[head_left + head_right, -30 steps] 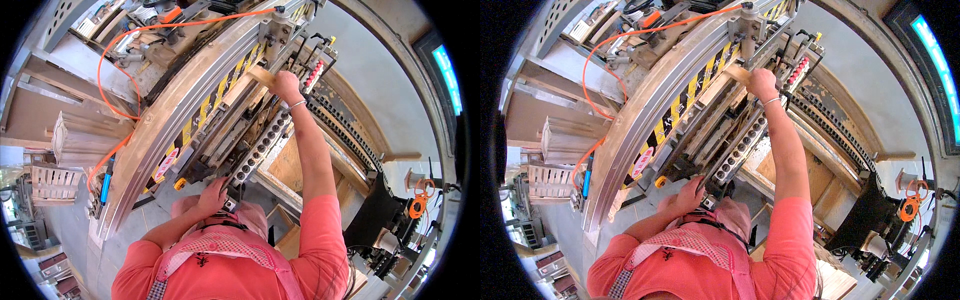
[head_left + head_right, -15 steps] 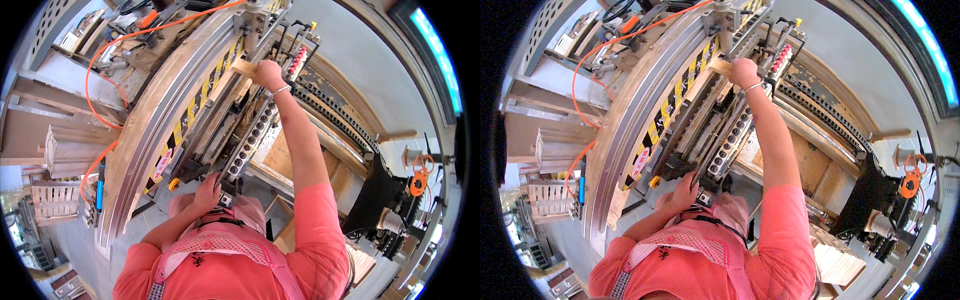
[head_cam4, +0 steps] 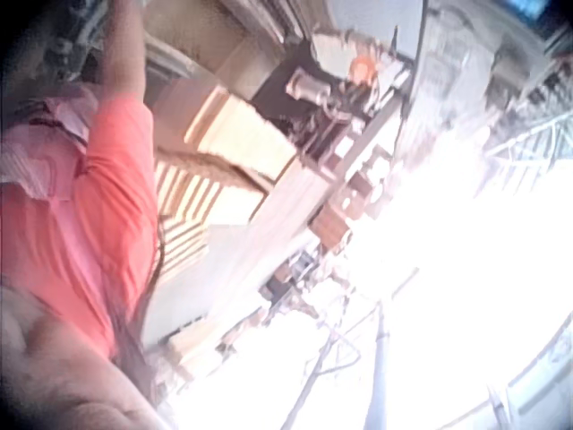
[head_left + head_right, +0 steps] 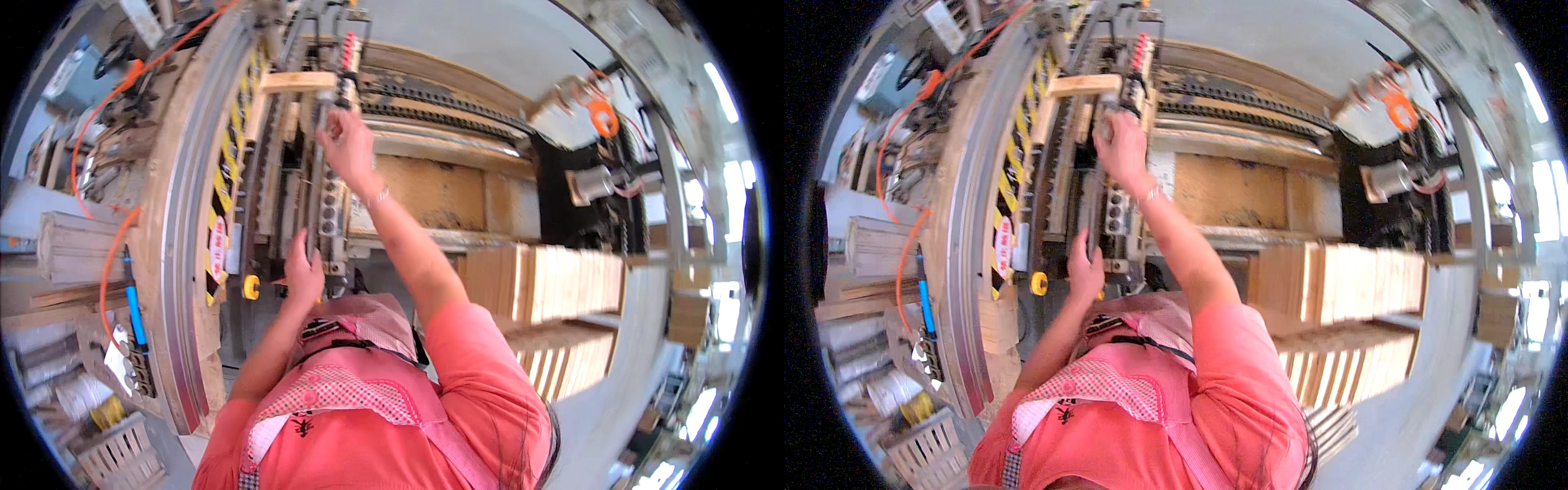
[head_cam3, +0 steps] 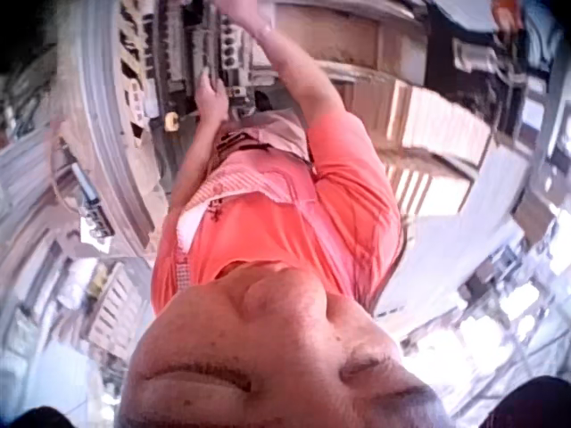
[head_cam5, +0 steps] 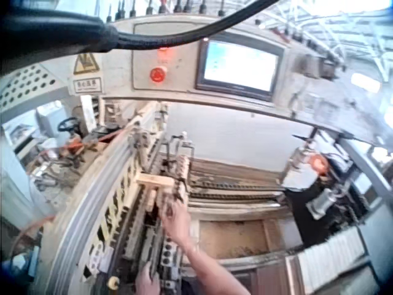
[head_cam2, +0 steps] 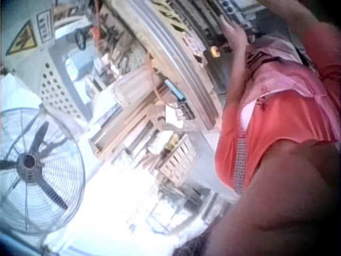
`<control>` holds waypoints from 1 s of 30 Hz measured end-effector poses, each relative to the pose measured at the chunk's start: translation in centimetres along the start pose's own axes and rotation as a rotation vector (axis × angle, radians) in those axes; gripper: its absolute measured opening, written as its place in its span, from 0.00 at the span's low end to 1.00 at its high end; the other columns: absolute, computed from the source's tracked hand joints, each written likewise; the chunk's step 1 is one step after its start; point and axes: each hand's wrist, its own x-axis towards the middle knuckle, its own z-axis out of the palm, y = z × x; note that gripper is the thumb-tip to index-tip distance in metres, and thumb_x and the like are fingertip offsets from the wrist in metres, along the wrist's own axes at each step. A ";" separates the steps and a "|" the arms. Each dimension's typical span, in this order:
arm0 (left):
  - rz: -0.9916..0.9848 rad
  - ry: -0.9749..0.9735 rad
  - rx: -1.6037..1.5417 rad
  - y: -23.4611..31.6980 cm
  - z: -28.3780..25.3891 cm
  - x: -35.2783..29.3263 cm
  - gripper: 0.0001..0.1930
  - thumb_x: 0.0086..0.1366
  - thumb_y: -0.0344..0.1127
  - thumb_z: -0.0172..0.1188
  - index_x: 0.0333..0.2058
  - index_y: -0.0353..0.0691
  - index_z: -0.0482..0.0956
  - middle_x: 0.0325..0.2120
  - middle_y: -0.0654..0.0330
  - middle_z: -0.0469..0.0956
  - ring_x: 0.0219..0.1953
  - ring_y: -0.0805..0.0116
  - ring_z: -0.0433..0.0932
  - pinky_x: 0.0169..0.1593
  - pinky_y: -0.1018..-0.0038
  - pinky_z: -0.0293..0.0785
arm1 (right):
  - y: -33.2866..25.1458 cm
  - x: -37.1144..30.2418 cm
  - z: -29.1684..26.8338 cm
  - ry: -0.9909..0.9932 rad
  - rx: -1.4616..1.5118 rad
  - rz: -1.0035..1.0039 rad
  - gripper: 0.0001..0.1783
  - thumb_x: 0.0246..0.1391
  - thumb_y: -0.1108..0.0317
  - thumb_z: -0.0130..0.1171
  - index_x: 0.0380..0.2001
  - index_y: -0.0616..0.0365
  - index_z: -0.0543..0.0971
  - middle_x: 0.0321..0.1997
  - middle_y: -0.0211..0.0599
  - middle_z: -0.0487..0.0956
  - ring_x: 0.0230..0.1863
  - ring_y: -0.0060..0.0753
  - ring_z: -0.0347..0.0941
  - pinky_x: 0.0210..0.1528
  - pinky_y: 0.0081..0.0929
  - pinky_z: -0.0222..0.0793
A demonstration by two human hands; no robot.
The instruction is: The person operates a woodworking machine, repeatedly feeding small wooden blocks into the device by hand. The person retrieves the processed blocks from the output area and stacks them on a nearby surface. The task involves continuous manual handling of the wood pieces and monitoring the machine's operation.
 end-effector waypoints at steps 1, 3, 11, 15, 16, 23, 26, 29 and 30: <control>0.018 -0.002 0.012 -0.1 0.1 0.0 0.25 0.58 0.28 0.52 0.55 0.34 0.61 0.51 0.43 0.67 0.54 0.45 0.66 0.57 0.61 0.60 | -0.6 -3.7 -2.0 0.072 0.088 -0.002 0.14 0.39 0.73 0.63 0.33 0.60 0.74 0.27 0.42 0.72 0.29 0.44 0.70 0.33 0.36 0.67; 0.004 -0.029 0.016 -0.4 0.3 0.1 0.25 0.59 0.28 0.52 0.56 0.35 0.60 0.52 0.44 0.66 0.55 0.47 0.64 0.58 0.60 0.59 | -1.0 -11.3 -5.7 0.146 0.055 0.018 0.13 0.42 0.74 0.62 0.34 0.61 0.75 0.25 0.41 0.72 0.24 0.39 0.69 0.28 0.31 0.66; 0.041 -0.007 -0.037 -1.0 0.6 0.4 0.24 0.58 0.28 0.51 0.55 0.34 0.62 0.52 0.45 0.67 0.54 0.49 0.66 0.58 0.64 0.60 | -3.0 -36.7 -17.6 0.118 -0.372 0.500 0.12 0.41 0.69 0.65 0.32 0.55 0.76 0.24 0.36 0.73 0.23 0.38 0.72 0.25 0.31 0.69; 0.048 -0.015 -0.009 -0.9 0.6 0.4 0.24 0.58 0.28 0.52 0.55 0.35 0.62 0.50 0.46 0.68 0.52 0.49 0.67 0.55 0.64 0.62 | -3.7 -43.3 -21.4 0.147 -0.555 0.740 0.10 0.41 0.67 0.65 0.30 0.54 0.77 0.27 0.36 0.76 0.26 0.38 0.75 0.28 0.33 0.71; 0.053 -0.022 -0.007 -0.9 0.5 0.5 0.24 0.58 0.28 0.53 0.55 0.35 0.62 0.50 0.47 0.68 0.52 0.49 0.68 0.55 0.65 0.62 | -3.7 -44.5 -22.3 0.162 -0.593 0.748 0.10 0.41 0.67 0.64 0.29 0.54 0.77 0.28 0.37 0.76 0.26 0.39 0.75 0.29 0.34 0.71; 0.004 -0.031 0.010 -1.1 0.6 0.7 0.25 0.60 0.29 0.52 0.56 0.35 0.61 0.52 0.46 0.67 0.54 0.50 0.66 0.57 0.65 0.60 | 0.8 -51.5 -34.0 0.372 -1.127 0.871 0.15 0.38 0.67 0.65 0.32 0.52 0.74 0.33 0.37 0.74 0.32 0.42 0.73 0.33 0.38 0.69; 0.013 -0.039 0.007 -1.4 0.6 0.9 0.25 0.60 0.29 0.52 0.56 0.35 0.61 0.53 0.46 0.67 0.55 0.50 0.66 0.58 0.65 0.60 | 1.4 -50.5 -39.2 0.329 -1.243 1.076 0.20 0.37 0.70 0.64 0.38 0.57 0.72 0.40 0.43 0.71 0.44 0.45 0.71 0.42 0.38 0.70; -0.043 -0.047 0.011 -0.6 0.4 0.6 0.25 0.60 0.29 0.52 0.56 0.35 0.61 0.53 0.46 0.66 0.55 0.50 0.65 0.58 0.65 0.59 | 1.8 -49.6 -41.5 0.244 -1.245 1.213 0.20 0.38 0.71 0.62 0.38 0.59 0.72 0.41 0.45 0.71 0.46 0.48 0.70 0.44 0.39 0.71; -0.039 -0.050 0.012 -0.6 0.4 0.6 0.25 0.60 0.29 0.52 0.56 0.35 0.61 0.53 0.46 0.66 0.55 0.50 0.65 0.58 0.65 0.59 | 2.4 -49.6 -42.0 0.205 -1.253 1.273 0.19 0.39 0.71 0.60 0.38 0.60 0.72 0.42 0.45 0.71 0.46 0.48 0.70 0.44 0.39 0.72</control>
